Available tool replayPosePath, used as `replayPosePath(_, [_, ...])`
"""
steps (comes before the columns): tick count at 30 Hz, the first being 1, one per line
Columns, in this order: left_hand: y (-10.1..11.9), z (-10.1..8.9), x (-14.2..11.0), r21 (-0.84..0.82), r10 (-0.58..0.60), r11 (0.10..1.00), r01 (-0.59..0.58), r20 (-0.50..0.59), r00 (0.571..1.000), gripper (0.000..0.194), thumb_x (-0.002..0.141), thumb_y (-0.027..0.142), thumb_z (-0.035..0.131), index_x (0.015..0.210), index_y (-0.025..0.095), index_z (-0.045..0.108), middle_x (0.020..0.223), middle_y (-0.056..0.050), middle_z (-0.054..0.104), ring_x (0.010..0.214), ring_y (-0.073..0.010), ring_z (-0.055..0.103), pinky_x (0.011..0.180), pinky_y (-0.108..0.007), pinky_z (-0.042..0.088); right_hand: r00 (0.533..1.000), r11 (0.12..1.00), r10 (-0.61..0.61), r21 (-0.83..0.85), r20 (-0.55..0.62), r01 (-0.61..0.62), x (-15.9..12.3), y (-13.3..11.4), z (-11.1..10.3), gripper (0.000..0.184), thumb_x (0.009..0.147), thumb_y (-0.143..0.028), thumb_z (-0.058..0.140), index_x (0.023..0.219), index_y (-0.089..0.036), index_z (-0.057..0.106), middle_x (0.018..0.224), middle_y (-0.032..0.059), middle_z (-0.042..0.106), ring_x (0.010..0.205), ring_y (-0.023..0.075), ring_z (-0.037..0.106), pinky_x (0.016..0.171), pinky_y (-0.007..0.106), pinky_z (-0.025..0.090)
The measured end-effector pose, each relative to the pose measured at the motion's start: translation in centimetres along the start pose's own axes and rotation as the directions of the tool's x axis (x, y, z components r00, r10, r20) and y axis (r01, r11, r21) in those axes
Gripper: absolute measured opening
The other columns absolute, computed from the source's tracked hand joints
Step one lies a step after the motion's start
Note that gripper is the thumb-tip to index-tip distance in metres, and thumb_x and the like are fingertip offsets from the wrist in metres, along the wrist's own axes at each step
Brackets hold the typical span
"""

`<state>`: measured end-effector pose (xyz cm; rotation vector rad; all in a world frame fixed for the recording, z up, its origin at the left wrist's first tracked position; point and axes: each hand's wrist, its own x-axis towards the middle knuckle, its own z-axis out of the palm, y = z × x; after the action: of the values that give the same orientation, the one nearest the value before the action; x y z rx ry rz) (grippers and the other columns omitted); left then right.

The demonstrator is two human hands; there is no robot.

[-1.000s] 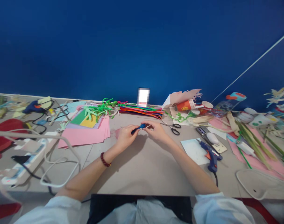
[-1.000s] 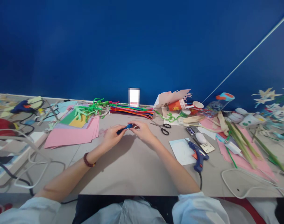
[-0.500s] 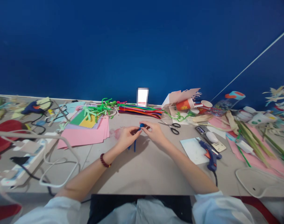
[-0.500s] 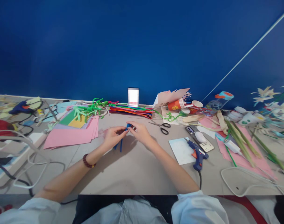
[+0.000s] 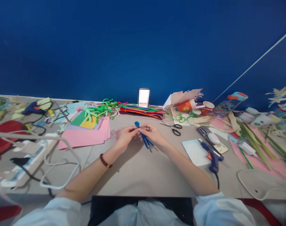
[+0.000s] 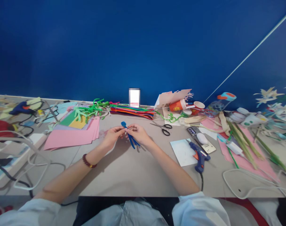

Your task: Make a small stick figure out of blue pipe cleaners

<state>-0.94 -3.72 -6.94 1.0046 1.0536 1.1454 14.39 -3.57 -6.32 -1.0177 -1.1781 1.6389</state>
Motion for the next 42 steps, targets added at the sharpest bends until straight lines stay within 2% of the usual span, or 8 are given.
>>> replayPosePath(2, [-0.2, 0.0, 0.1, 0.005, 0.025, 1.000, -0.025, -0.031, 0.999, 0.026, 0.058, 0.033, 0.077, 0.072, 0.013, 0.068, 0.061, 0.000, 0.062, 0.050, -0.0070, 0.048, 0.049, -0.021, 0.038, 0.999, 0.997, 0.044, 0.062, 0.026, -0.045, 0.0, 0.0, 0.0, 0.037, 0.065, -0.037, 0.076, 0.091, -0.017, 0.057, 0.062, -0.0021, 0.064, 0.055, 0.0121, 0.063, 0.055, 0.025, 0.053])
replayPosePath(5, [-0.2, -0.1, 0.3, 0.000, 0.066, 0.998, -0.066, -0.074, 0.995, 0.031, 0.058, 0.033, 0.078, 0.078, 0.014, 0.064, 0.072, -0.002, 0.065, 0.057, -0.0094, 0.055, 0.052, -0.022, 0.043, 0.999, 0.990, 0.049, 0.132, -0.012, -0.047, 0.2, 0.3, 0.1, 0.035, 0.065, -0.030, 0.077, 0.093, -0.016, 0.060, 0.066, -0.0014, 0.067, 0.056, 0.0108, 0.064, 0.056, 0.023, 0.054])
replayPosePath(9, [-0.2, -0.6, 0.8, 0.072, 0.226, 0.973, -0.218, -0.127, 0.966, 0.037, 0.060, 0.031, 0.078, 0.089, 0.017, 0.058, 0.083, -0.001, 0.065, 0.071, -0.0124, 0.062, 0.060, -0.023, 0.048, 0.995, 0.980, 0.057, 0.193, -0.076, -0.041, 0.5, 0.7, 0.2, 0.028, 0.065, -0.025, 0.077, 0.087, -0.016, 0.062, 0.068, -0.0013, 0.067, 0.060, 0.0109, 0.066, 0.057, 0.022, 0.056])
replayPosePath(14, [-0.1, -1.1, 1.0, 0.260, 0.379, 0.901, -0.347, -0.084, 0.922, 0.029, 0.073, 0.032, 0.069, 0.098, 0.018, 0.063, 0.098, -0.007, 0.068, 0.086, -0.0165, 0.065, 0.075, -0.029, 0.052, 0.996, 0.969, 0.075, 0.239, -0.044, -0.062, 0.4, 0.6, 0.3, 0.028, 0.065, -0.023, 0.077, 0.085, -0.016, 0.059, 0.067, -0.0001, 0.068, 0.058, 0.0126, 0.067, 0.054, 0.023, 0.056])
replayPosePath(19, [0.5, -0.8, 0.2, 0.425, 0.511, 0.785, -0.451, -0.034, 0.859, 0.024, 0.076, 0.031, 0.066, 0.097, 0.019, 0.068, 0.099, -0.007, 0.070, 0.089, -0.0181, 0.065, 0.074, -0.029, 0.053, 0.996, 0.956, 0.087, 0.277, 0.036, -0.093, 0.1, 0.2, 0.5, 0.034, 0.062, -0.027, 0.079, 0.087, -0.016, 0.059, 0.067, 0.0002, 0.068, 0.057, 0.0137, 0.067, 0.057, 0.025, 0.056])
replayPosePath(29, [0.2, -0.9, -0.1, 0.493, 0.658, 0.624, -0.606, 0.087, 0.748, 0.017, 0.079, 0.029, 0.064, 0.091, 0.019, 0.071, 0.096, -0.008, 0.071, 0.084, -0.0170, 0.067, 0.072, -0.030, 0.057, 0.999, 0.995, 0.048, 0.091, 0.012, -0.049, -0.3, -0.3, 0.8, 0.035, 0.061, -0.046, 0.076, 0.072, -0.014, 0.065, 0.065, 0.0014, 0.066, 0.054, 0.0127, 0.064, 0.057, 0.025, 0.053])
replayPosePath(38, [-0.1, -1.4, 0.3, 0.442, 0.643, 0.655, -0.613, 0.101, 0.759, 0.014, 0.080, 0.027, 0.064, 0.088, 0.019, 0.072, 0.096, -0.008, 0.072, 0.086, -0.0179, 0.068, 0.076, -0.032, 0.057, 0.997, 1.000, -0.023, -0.021, -0.080, 0.021, -0.4, 0.1, 1.1, 0.038, 0.061, -0.050, 0.072, 0.069, -0.014, 0.066, 0.058, 0.0006, 0.063, 0.048, 0.0109, 0.059, 0.050, 0.023, 0.049])
replayPosePath(42, [0.0, -1.3, 0.3, 0.419, 0.588, 0.708, -0.568, 0.096, 0.803, 0.015, 0.080, 0.030, 0.063, 0.087, 0.020, 0.072, 0.096, -0.008, 0.071, 0.082, -0.0175, 0.068, 0.074, -0.032, 0.057, 0.993, 0.997, -0.058, -0.063, -0.099, 0.052, -0.5, 0.2, 1.1, 0.034, 0.062, -0.048, 0.071, 0.067, -0.014, 0.066, 0.058, 0.0004, 0.062, 0.046, 0.0106, 0.058, 0.047, 0.023, 0.048])
